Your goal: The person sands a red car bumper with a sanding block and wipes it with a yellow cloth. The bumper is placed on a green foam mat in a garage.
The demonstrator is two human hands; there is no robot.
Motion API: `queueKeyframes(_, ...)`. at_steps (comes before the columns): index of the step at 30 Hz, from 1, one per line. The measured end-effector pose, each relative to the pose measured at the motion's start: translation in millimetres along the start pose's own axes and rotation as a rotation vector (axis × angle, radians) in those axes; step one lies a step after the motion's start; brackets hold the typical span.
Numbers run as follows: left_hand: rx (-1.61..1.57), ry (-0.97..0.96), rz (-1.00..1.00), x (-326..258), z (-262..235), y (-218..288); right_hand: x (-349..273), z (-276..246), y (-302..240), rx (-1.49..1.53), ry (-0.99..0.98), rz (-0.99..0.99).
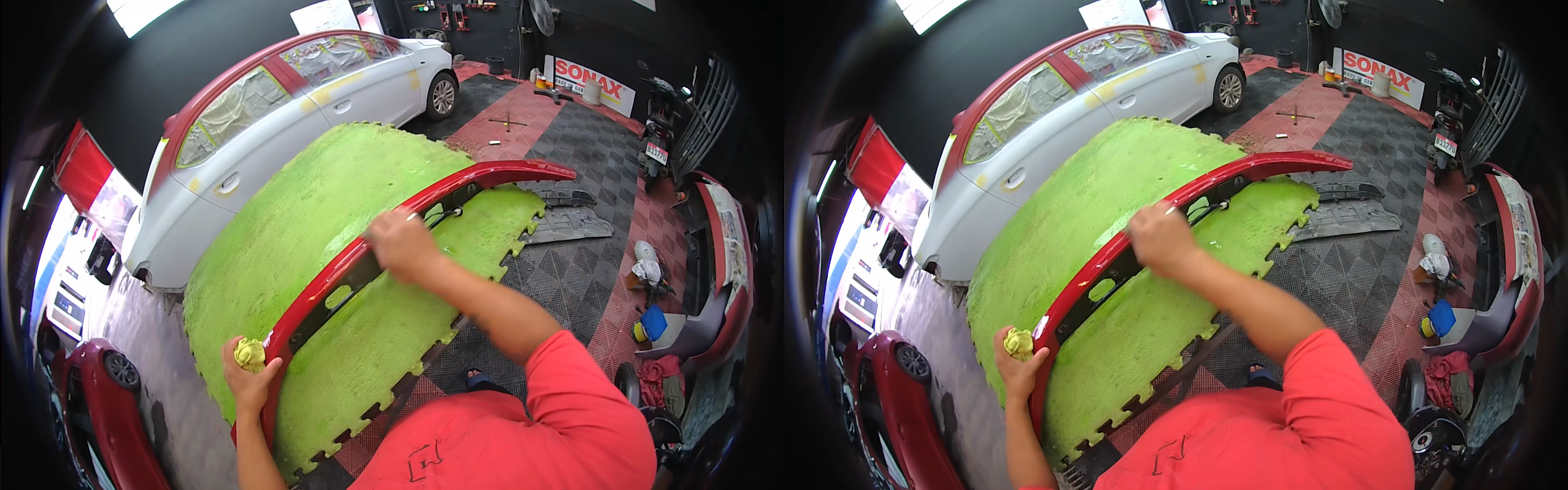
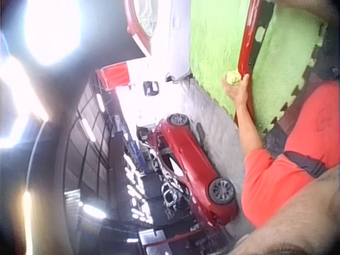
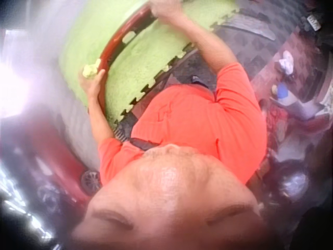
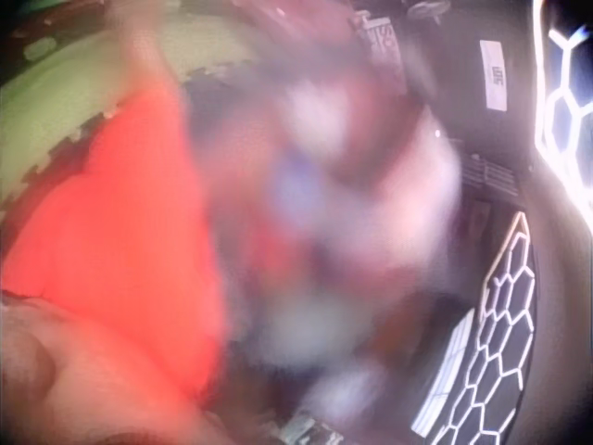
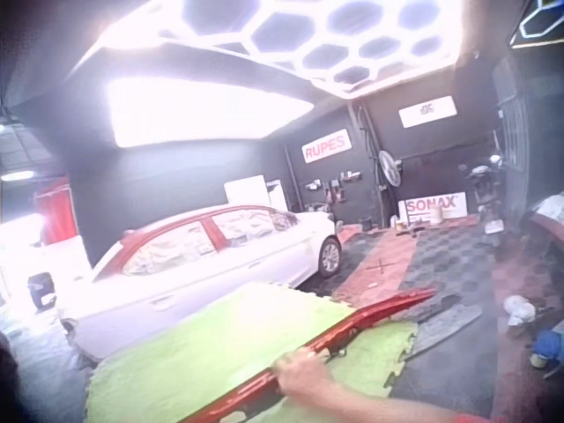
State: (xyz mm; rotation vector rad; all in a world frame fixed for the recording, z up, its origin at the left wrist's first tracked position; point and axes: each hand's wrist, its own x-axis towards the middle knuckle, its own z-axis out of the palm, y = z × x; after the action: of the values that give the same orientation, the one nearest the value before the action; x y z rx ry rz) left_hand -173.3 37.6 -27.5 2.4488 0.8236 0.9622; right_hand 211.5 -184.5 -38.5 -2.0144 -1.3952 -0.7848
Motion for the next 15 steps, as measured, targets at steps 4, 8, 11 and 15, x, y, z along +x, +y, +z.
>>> queueKeyframes(4,0.005,-0.015,-0.005,1,-9,-7,0,-17,19,0.104,-0.009,-0.002)
queueKeyframes(8,-0.001,-0.002,-0.027,2,-1,-4,-18,-35,161,-0.148,-0.054,0.182)
queueKeyframes(11,0.006,-0.009,-0.035,2,0,2,-31,-58,257,-0.260,-0.228,0.496)
queueKeyframes(15,0.073,0.036,0.025,-5,-8,-4,-27,-46,281,-0.239,-0.263,0.554)
